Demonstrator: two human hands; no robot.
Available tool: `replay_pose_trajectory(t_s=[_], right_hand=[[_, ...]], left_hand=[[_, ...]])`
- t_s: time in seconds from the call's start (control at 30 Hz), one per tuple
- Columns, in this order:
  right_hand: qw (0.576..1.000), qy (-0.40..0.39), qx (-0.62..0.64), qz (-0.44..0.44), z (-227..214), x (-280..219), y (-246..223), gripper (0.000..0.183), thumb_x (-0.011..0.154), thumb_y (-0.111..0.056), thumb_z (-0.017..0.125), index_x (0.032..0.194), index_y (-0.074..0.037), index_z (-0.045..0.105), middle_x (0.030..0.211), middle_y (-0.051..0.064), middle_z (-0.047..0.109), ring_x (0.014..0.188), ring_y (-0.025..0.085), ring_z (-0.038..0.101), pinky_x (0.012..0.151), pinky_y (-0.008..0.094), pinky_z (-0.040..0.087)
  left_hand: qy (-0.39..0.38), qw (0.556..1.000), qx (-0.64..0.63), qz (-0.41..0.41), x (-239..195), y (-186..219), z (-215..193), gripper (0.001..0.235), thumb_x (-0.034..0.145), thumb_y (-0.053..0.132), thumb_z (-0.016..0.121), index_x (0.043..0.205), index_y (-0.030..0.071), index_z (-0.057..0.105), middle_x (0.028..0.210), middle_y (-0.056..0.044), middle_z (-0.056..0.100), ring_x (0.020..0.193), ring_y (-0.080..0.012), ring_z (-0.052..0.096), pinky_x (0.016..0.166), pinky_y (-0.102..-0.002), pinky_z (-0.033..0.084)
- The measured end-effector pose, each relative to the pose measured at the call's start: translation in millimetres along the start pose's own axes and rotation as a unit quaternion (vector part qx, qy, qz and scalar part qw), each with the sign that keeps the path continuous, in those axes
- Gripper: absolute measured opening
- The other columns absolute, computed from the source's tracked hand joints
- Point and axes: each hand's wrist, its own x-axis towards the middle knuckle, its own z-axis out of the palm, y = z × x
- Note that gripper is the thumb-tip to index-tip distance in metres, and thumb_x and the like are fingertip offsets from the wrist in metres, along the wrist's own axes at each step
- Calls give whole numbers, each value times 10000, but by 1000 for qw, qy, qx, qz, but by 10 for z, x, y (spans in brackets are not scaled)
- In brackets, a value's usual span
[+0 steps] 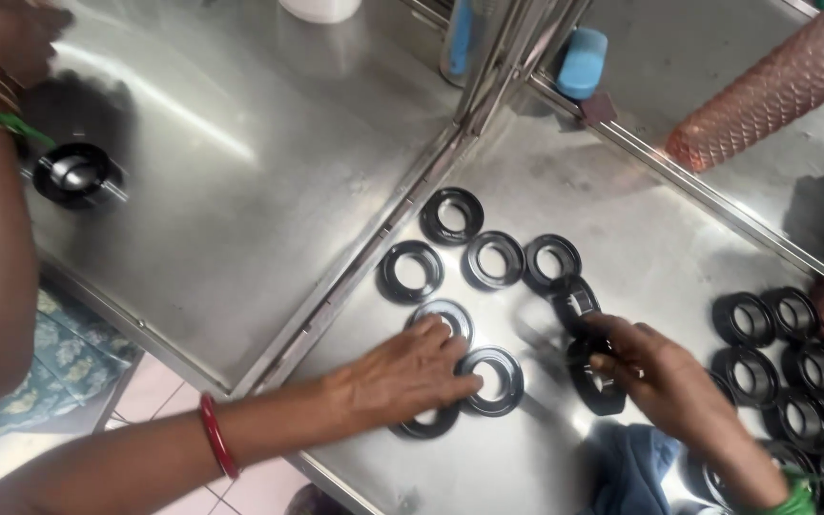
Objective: Cleaning and inspecting metal circular components (bearings) with a cloth at a workstation.
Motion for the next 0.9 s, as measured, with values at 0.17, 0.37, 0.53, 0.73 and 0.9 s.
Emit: replay_pose_trajectory(t_s=[0.17,0.37,0.53,0.73,0.9], right_hand=[[995,-5,6,-103,-340,424,-623,550,920,-280,666,1459,-262,557,1054,93,758,820,216,740,737,357,579],[912,96,-143,-371,-334,1444,-1604,493,879,-185,732,1354,-189,601,1073,150,669,873,315,688,752,433,570],[862,116,-278,-407,44,2242,-2286,527,845,-228,764,1347,-246,603,1108,144,673,1011,321,659,869,473,516],[859,127,-289,-403,350,2778,-2411,470,963,-162,673,1401,-307,589,1214,171,647,1158,349,622,1001,469,480],[838,216,-61,-498,-23,2258,-1931,545,840,-207,741,1367,-199,602,1154,167,640,1032,333,647,898,426,533]], left_hand=[[11,995,-51,-86,100,226,-230,290,833,-34,640,1114,32,654,1022,-260,589,1012,-407,584,987,-579,421],[-28,984,-122,-126,179,365,-264,393,812,17,700,1196,-18,625,1068,-340,563,1062,-474,563,974,-590,396],[-82,969,-180,-148,240,370,-392,499,773,38,715,1258,-18,612,1103,-356,551,1092,-504,563,1012,-624,360],[-220,852,-364,-305,227,124,-819,484,903,284,737,1363,196,614,1127,-210,571,1104,-356,586,948,-490,492],[-37,673,-621,-400,-114,-234,-970,500,888,71,686,1356,239,643,979,-79,657,872,-209,642,752,-346,568]])
